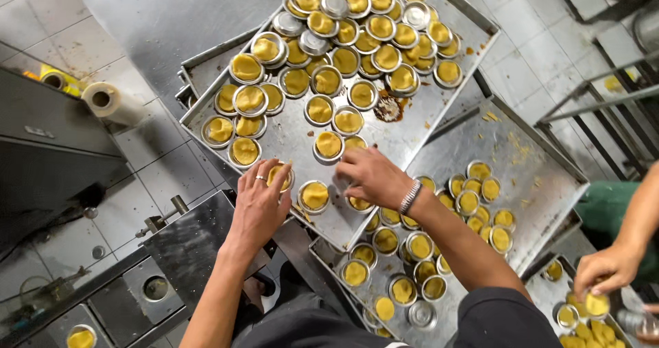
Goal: The person places small tarts into a conveyor belt and onto trays by hand, moving stacks of empty tart molds and filled tarts.
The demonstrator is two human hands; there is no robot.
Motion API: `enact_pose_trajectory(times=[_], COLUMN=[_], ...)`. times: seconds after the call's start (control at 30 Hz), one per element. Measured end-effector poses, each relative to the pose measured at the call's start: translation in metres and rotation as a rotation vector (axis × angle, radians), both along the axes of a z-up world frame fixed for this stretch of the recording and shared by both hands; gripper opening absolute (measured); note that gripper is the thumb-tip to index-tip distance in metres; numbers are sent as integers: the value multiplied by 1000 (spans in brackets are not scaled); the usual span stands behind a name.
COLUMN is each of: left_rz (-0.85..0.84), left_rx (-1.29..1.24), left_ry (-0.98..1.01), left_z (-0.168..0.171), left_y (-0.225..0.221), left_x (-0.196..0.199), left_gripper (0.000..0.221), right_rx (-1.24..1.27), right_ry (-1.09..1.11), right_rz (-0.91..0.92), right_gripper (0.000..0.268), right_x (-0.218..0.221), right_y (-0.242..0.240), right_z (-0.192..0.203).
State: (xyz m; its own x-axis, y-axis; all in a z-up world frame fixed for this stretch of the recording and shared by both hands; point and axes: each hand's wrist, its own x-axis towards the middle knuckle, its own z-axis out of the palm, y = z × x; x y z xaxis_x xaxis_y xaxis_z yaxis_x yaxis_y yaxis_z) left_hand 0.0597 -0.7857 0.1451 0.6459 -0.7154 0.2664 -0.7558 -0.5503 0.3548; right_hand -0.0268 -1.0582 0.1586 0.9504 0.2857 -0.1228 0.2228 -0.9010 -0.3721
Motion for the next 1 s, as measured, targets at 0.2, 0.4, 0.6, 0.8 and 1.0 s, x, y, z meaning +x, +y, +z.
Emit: enact_pose_trajectory(times=[0.2, 0.4, 0.6, 0.8, 1.0], left_rz=[10, 70, 123, 358, 486], left_rx=[276, 447, 359, 18, 243], left_ry=[93, 237, 142, 84, -2], left_z=[-3, 2, -21, 8, -48], left_y=[-9, -26, -21, -15, -30], left_x=[4, 10, 1, 25, 51], left_gripper=[87, 83, 82, 74, 74], right_rx=[-33, -157, 80, 197, -134], right_ry=[29, -114, 67, 24, 58], right_rz=[-29, -52, -62, -369, -311], right_gripper=[65, 62, 81, 64, 50], right_x=[37, 75, 66, 81, 80], right_y=[-9, -7, 7, -40, -18], right_z=[21, -69, -34, 11, -35])
